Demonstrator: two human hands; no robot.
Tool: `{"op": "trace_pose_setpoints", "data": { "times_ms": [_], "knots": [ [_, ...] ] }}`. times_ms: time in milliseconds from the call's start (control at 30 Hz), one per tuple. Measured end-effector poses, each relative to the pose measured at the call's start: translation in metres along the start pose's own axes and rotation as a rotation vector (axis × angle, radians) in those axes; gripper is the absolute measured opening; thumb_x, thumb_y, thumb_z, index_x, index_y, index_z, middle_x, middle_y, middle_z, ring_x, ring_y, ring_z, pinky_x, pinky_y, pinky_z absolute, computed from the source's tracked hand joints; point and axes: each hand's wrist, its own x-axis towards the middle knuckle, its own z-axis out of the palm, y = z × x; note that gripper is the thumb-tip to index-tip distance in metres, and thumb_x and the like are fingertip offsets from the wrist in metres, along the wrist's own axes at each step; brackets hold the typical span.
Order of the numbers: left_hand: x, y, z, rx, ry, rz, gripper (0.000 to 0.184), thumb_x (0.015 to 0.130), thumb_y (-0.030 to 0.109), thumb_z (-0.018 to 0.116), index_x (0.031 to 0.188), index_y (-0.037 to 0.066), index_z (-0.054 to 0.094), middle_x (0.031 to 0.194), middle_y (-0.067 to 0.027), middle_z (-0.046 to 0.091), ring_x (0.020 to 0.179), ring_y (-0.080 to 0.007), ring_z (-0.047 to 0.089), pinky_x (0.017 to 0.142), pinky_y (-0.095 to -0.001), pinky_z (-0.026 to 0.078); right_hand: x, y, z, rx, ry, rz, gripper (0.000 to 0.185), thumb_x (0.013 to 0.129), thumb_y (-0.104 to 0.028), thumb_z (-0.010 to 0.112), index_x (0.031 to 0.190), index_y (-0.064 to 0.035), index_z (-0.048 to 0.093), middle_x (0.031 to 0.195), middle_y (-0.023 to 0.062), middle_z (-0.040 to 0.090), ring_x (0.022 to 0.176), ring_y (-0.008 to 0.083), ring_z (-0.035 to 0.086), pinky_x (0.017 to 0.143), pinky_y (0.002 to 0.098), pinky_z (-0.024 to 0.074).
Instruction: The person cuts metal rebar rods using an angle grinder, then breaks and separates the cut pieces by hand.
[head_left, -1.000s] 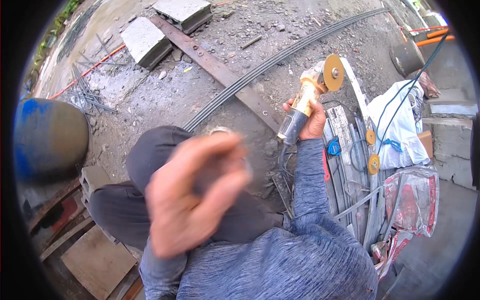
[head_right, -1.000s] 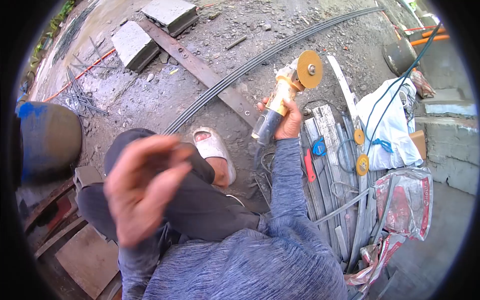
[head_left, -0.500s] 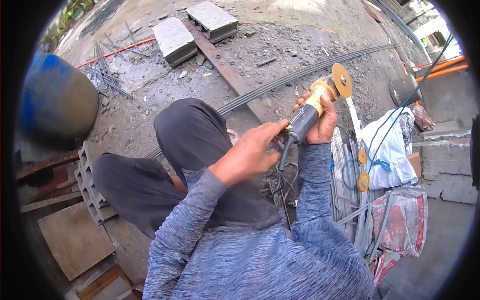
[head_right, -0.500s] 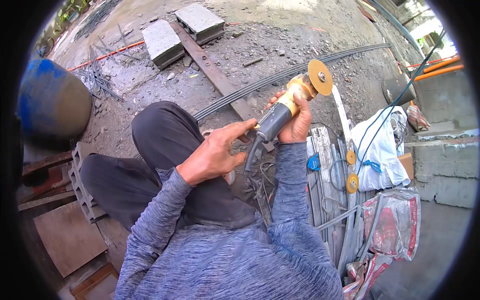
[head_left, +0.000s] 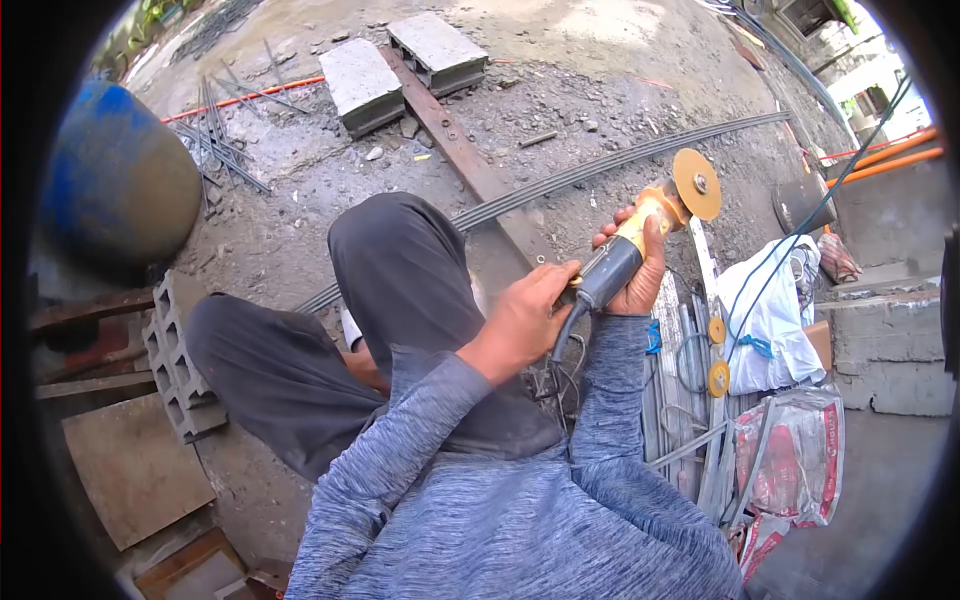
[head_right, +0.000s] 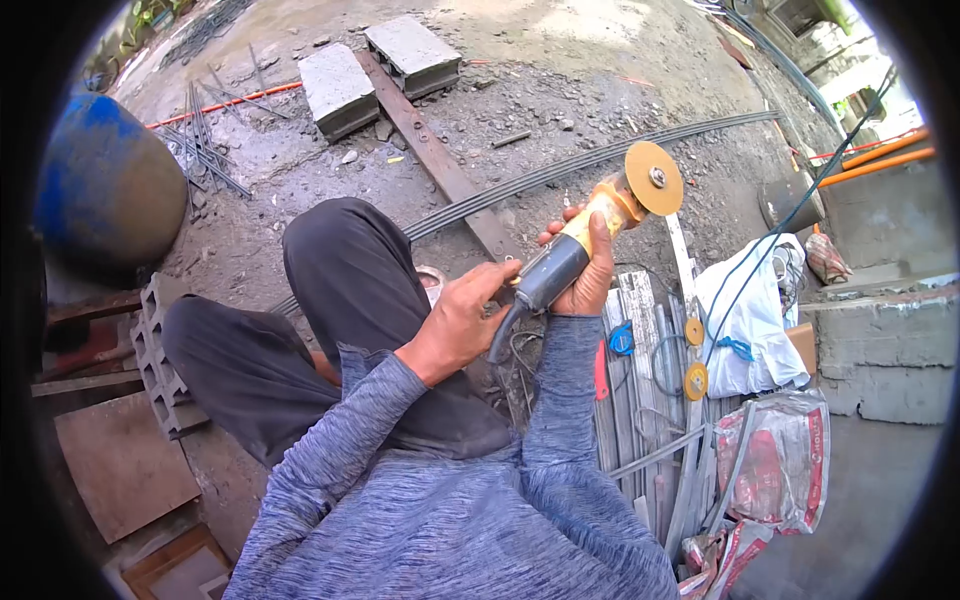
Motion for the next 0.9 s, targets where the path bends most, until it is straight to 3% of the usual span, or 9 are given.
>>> {"op": "trace_pose_setpoints", "data": {
  "times_ms": [167, 267, 500, 900],
  "knots": [
    [-0.003, 0.004, -0.004, -0.065, -0.032, 0.012, 0.053, 0.081, -0.002, 0.075, 0.131, -0.005, 0.059, 0.112, -0.0220, 0.067, 0.097, -0.0333, 0.069, 0.084, -0.0372, 0.055, -0.015, -0.003, 0.032, 0.017, 0.182, 0.061, 0.031, 0.098, -0.023, 0.065, 0.120, -0.0065, 0.052, 0.103, 0.0087, 0.062, 0.088, 0.0225, 0.065, 0.076, 0.0407, 0.0610],
    [-0.005, 0.004, -0.001, -0.081, -0.054, -0.016, 0.055, 0.081, -0.002, 0.074, 0.133, -0.004, 0.058, 0.113, -0.0228, 0.067, 0.098, -0.0353, 0.069, 0.085, -0.0384, 0.056, -0.008, -0.004, -0.003, 0.000, 0.099, 0.077, 0.029, 0.096, -0.023, 0.067, 0.116, -0.0071, 0.053, 0.102, 0.0084, 0.063, 0.087, 0.0224, 0.065, 0.076, 0.0406, 0.0608],
    [-0.012, -0.003, 0.000, -0.028, -0.051, -0.047, 0.054, 0.084, -0.004, 0.070, 0.135, -0.006, 0.054, 0.117, -0.0259, 0.066, 0.107, -0.0407, 0.067, 0.088, -0.0423, 0.055, -0.011, 0.003, -0.007, 0.015, 0.177, 0.054, 0.026, 0.094, -0.023, 0.068, 0.110, -0.0066, 0.055, 0.095, 0.0063, 0.062, 0.084, 0.0211, 0.063, 0.073, 0.0410, 0.0577],
    [-0.006, -0.007, -0.011, 0.083, -0.274, -0.104, 0.057, 0.088, -0.006, 0.063, 0.142, -0.008, 0.043, 0.122, -0.0290, 0.063, 0.107, -0.0456, 0.065, 0.089, -0.0441, 0.054, -0.004, 0.003, -0.009, -0.091, 0.296, 0.091, 0.023, 0.089, -0.018, 0.069, 0.103, -0.0053, 0.055, 0.086, 0.0066, 0.062, 0.076, 0.0207, 0.065, 0.068, 0.0402, 0.0593]
  ]
}}
